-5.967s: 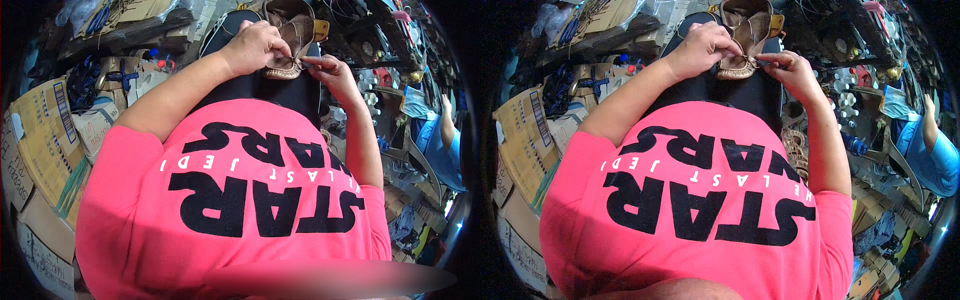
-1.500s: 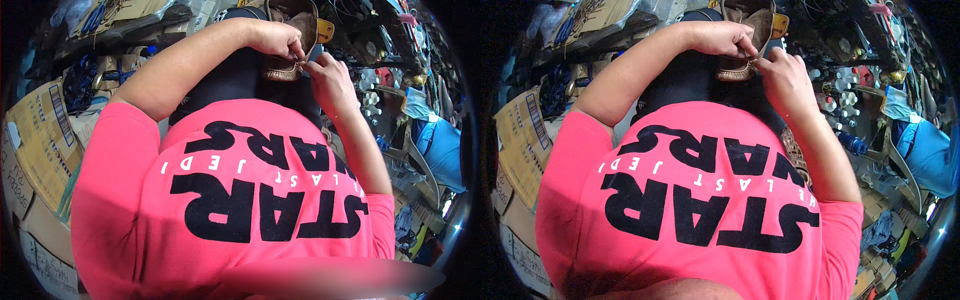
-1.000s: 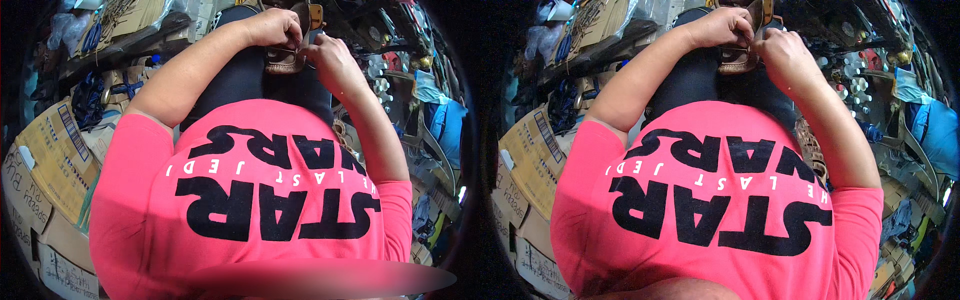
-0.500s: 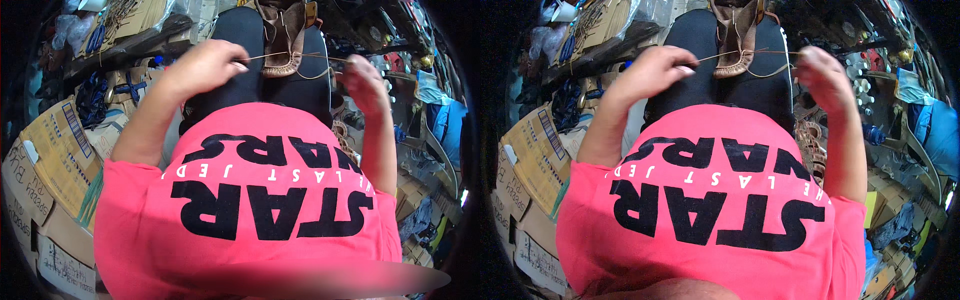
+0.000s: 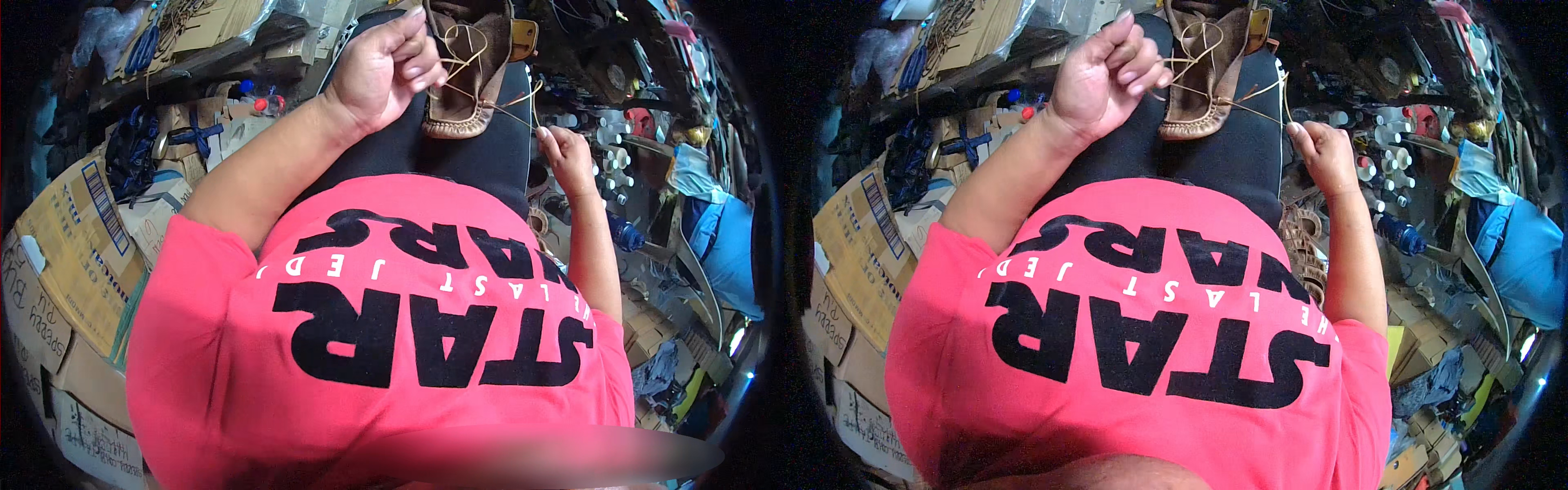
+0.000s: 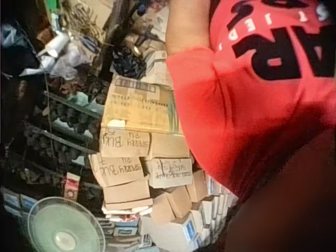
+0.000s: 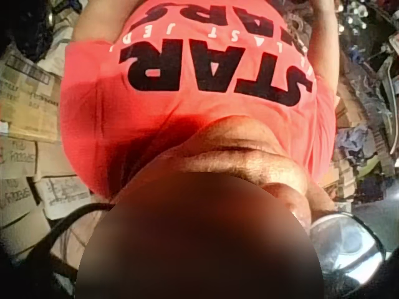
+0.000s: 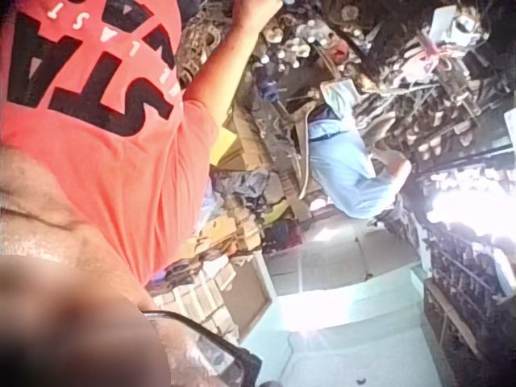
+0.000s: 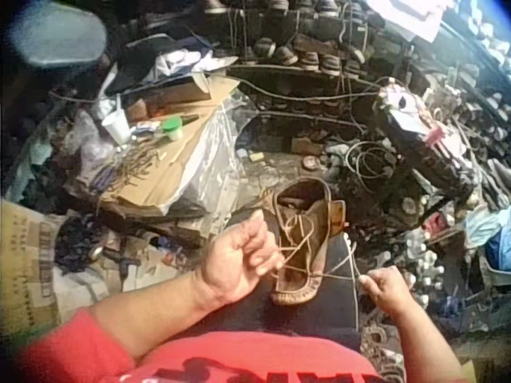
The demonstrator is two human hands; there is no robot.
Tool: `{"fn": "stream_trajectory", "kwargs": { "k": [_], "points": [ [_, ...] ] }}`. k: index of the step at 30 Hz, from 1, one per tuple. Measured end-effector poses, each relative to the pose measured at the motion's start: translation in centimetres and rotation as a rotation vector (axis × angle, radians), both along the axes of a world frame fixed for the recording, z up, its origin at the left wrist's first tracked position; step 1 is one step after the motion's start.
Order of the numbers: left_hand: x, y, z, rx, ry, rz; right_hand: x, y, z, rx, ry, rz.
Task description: Sewing the upper part of a leather shoe by hand using a needle and thread.
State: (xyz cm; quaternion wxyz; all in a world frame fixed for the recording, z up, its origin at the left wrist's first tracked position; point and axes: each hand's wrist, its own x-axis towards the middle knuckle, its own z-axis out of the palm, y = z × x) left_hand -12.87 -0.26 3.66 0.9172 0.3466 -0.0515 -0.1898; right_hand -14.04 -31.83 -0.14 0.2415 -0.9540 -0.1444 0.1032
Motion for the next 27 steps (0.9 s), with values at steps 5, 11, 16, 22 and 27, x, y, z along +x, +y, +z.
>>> {"fn": "stream_trajectory", "kwargs": {
  "k": [5, 11, 16, 22, 27],
  "points": [
    [-0.1, 1.5, -0.1, 0.007, 0.086, 0.053, -0.1, -1.0, -1.1, -0.121, -0.242, 0.163],
    [-0.1, 4.5, -0.8, -0.012, 0.137, -0.052, -1.7, -2.6, -2.6, -0.143, -0.268, 0.110],
    [2.4, 8.3, 0.8, 0.687, -0.033, 0.038, -2.1, -4.1, -2.9, 0.965, 0.558, -0.393],
    [3.2, 0.6, 0.7, 1.150, -1.105, 0.307, 0.4, -3.5, 1.2, 0.587, 0.170, -0.577],
    [5.7, -3.2, -2.4, 1.289, -1.062, -0.049, 2.3, 6.0, 8.0, 0.175, -0.027, 0.188]
  ]
}}
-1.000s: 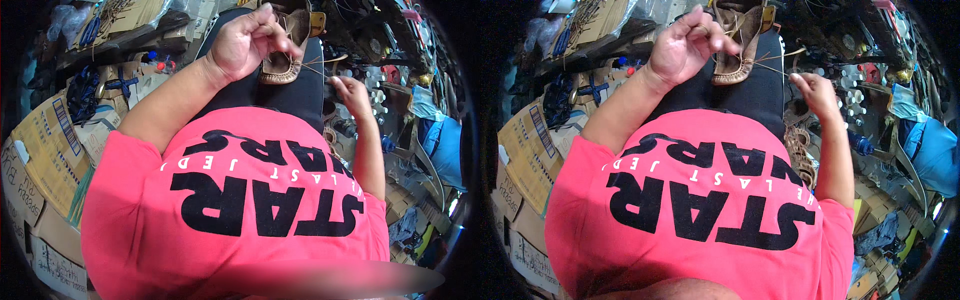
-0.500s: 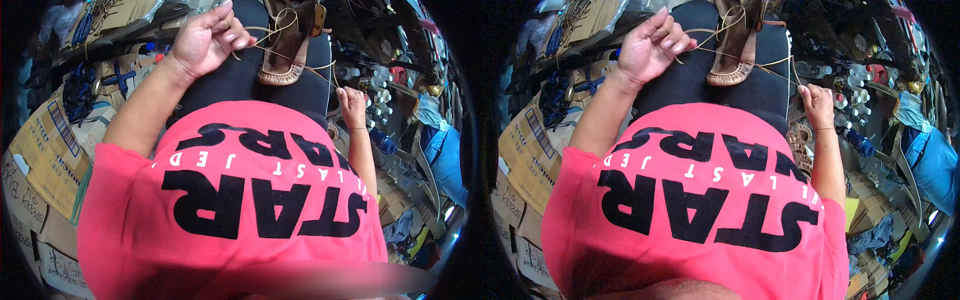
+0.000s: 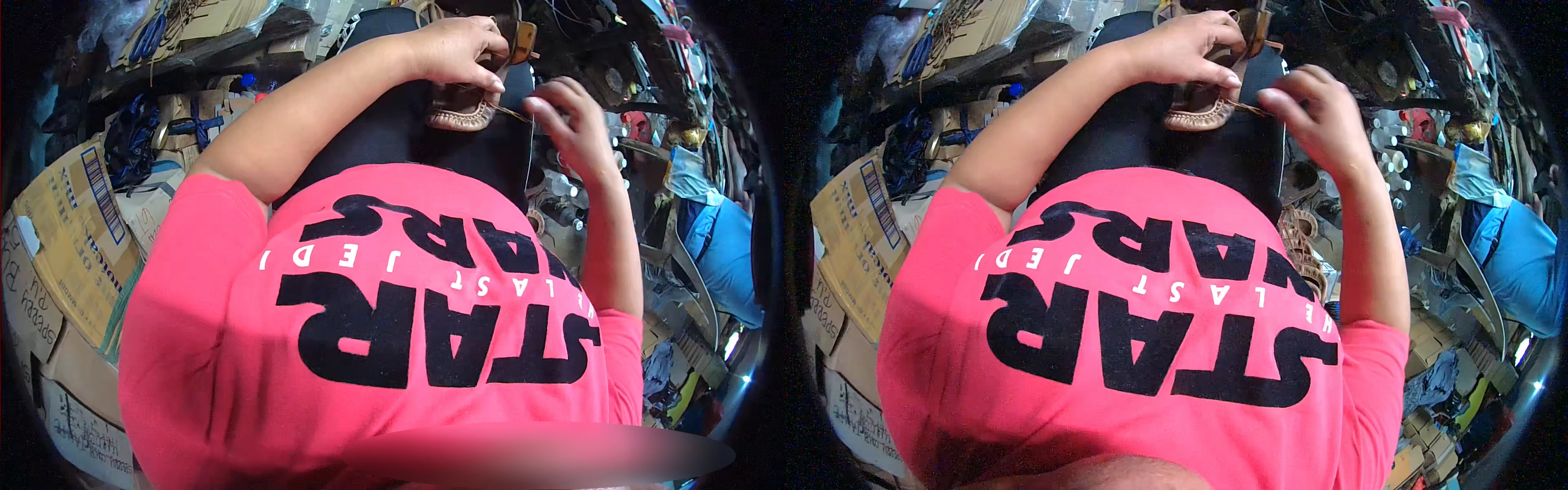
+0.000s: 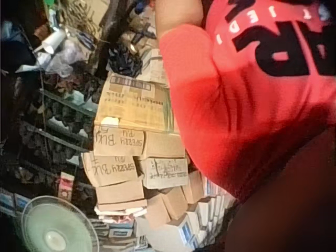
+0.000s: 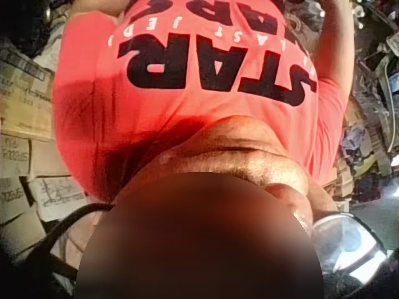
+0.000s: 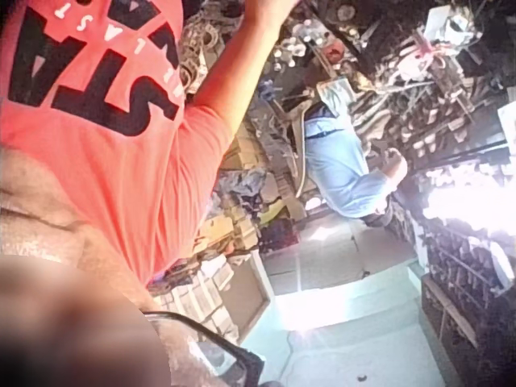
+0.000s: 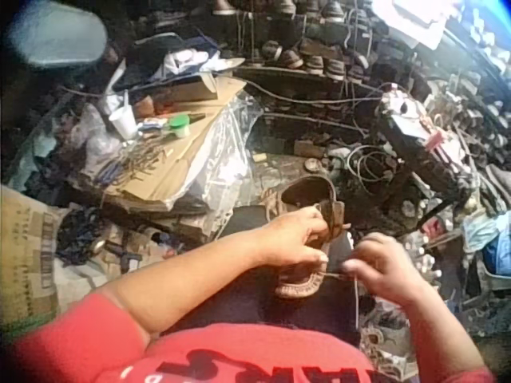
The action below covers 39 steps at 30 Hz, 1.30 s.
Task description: Sewing the upper part of a leather shoe by hand using a needle and thread.
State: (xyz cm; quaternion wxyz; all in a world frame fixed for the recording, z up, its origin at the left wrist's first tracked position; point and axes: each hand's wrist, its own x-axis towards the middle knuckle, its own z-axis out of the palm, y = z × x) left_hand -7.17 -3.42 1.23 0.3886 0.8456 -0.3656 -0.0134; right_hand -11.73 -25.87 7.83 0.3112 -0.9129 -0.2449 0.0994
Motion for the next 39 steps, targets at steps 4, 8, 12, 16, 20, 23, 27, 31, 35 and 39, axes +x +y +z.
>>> {"fn": "stream_trajectory", "kwargs": {
  "k": [4, 8, 12, 16, 20, 23, 27, 31, 35, 39],
  "points": [
    [1.3, -0.4, -0.4, -0.035, 0.252, -0.168, 0.7, 2.5, -0.6, -0.226, -0.051, 0.217],
    [0.8, -0.4, -1.0, -0.118, 0.254, -0.161, 0.9, 2.6, -1.0, -0.220, 0.016, 0.274],
    [0.8, -0.3, -1.0, -0.074, 0.230, -0.174, 0.2, 2.5, -1.2, -0.198, 0.001, 0.297],
    [0.7, -0.5, -1.1, -0.078, 0.231, -0.175, -1.6, 1.2, 0.1, -0.182, 0.032, 0.250],
    [0.8, 0.2, -1.5, -0.052, 0.237, -0.133, -4.5, -2.2, 1.9, -0.044, 0.241, 0.066],
    [1.3, 0.8, -0.5, -0.003, 0.189, -0.195, -4.9, -1.8, 2.0, 0.147, 0.148, -0.094],
    [1.4, 0.5, 1.2, 0.116, 0.096, -0.169, -3.7, -0.1, 0.5, 0.094, 0.031, -0.037],
    [1.7, 0.4, 1.0, 0.094, 0.306, -0.186, -2.8, 0.6, -0.3, -0.059, 0.014, -0.017],
    [2.1, 0.5, 0.5, 0.019, 0.390, -0.219, -2.4, 1.1, 0.2, -0.098, -0.001, 0.015],
    [2.4, 0.2, 0.8, 0.030, 0.391, -0.269, -2.3, 1.7, 1.3, -0.217, -0.018, -0.006]
  ]
}}
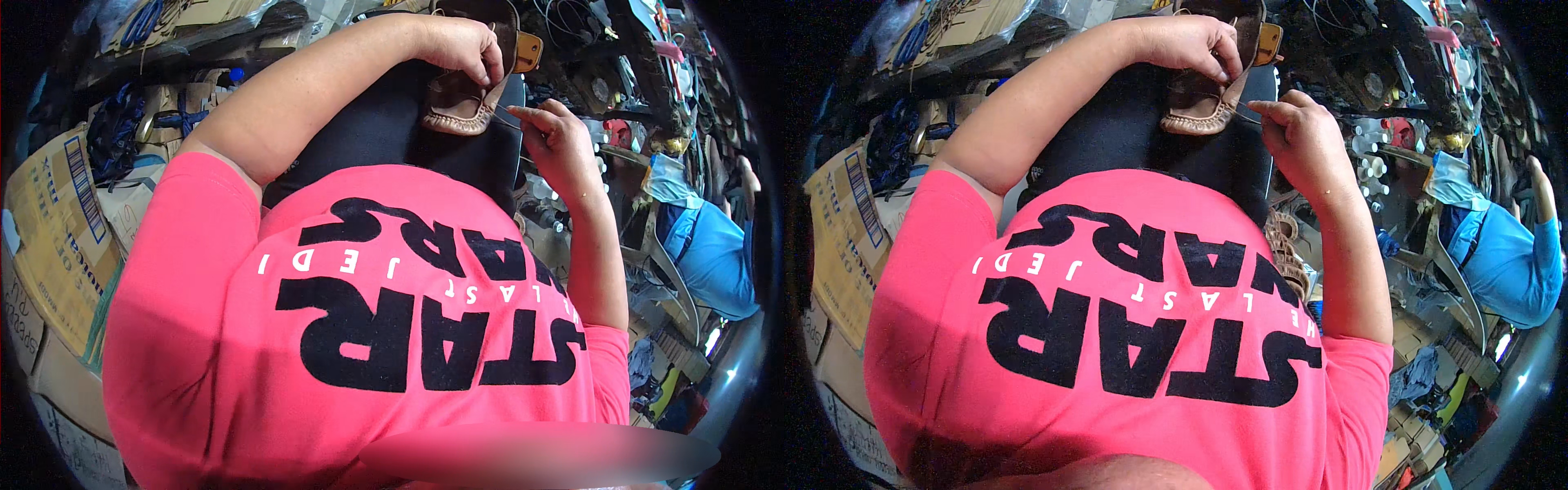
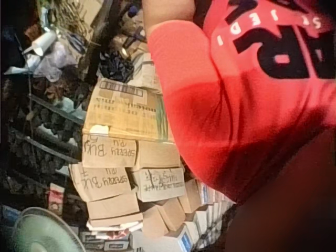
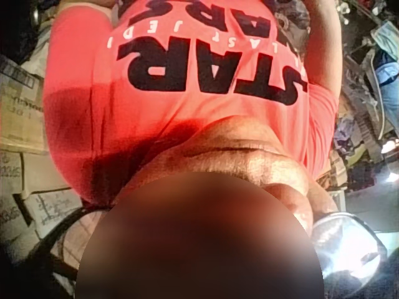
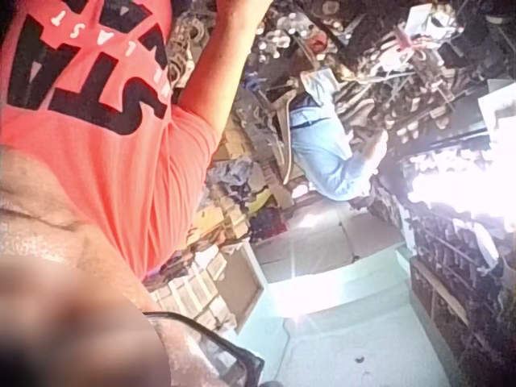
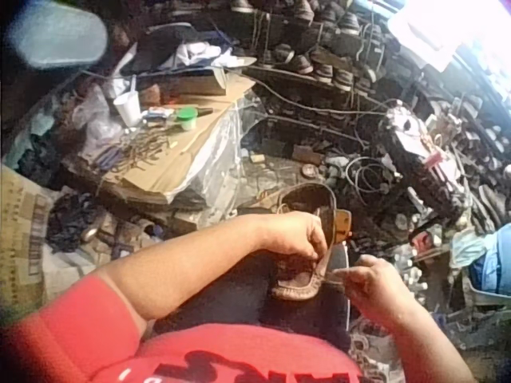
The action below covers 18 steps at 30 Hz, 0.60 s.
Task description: Sewing the upper part of a leather shoe by hand using a needle and thread.
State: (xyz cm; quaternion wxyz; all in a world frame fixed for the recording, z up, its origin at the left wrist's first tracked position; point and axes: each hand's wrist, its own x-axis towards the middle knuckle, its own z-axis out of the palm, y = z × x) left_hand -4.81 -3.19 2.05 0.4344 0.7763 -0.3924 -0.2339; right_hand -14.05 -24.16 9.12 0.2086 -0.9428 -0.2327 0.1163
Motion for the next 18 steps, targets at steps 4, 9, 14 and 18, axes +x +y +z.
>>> {"fn": "stream_trajectory", "kwargs": {
  "k": [4, 9, 14, 18],
  "points": [
    [0.3, -0.6, -0.2, 0.005, 0.024, -0.025, 0.4, 0.4, 0.1, -0.033, 0.045, -0.008],
    [0.6, -0.8, -0.4, 0.004, 0.047, -0.037, 1.8, -0.4, -0.5, 0.064, 0.145, -0.007],
    [0.1, 0.1, 0.7, 0.032, -0.041, -0.074, 3.4, -1.5, -2.2, 0.244, 0.368, -0.015],
    [0.0, 0.4, 0.5, 0.010, -0.078, -0.086, 4.0, -1.9, -3.6, 0.363, 0.464, -0.013]
  ]
}}
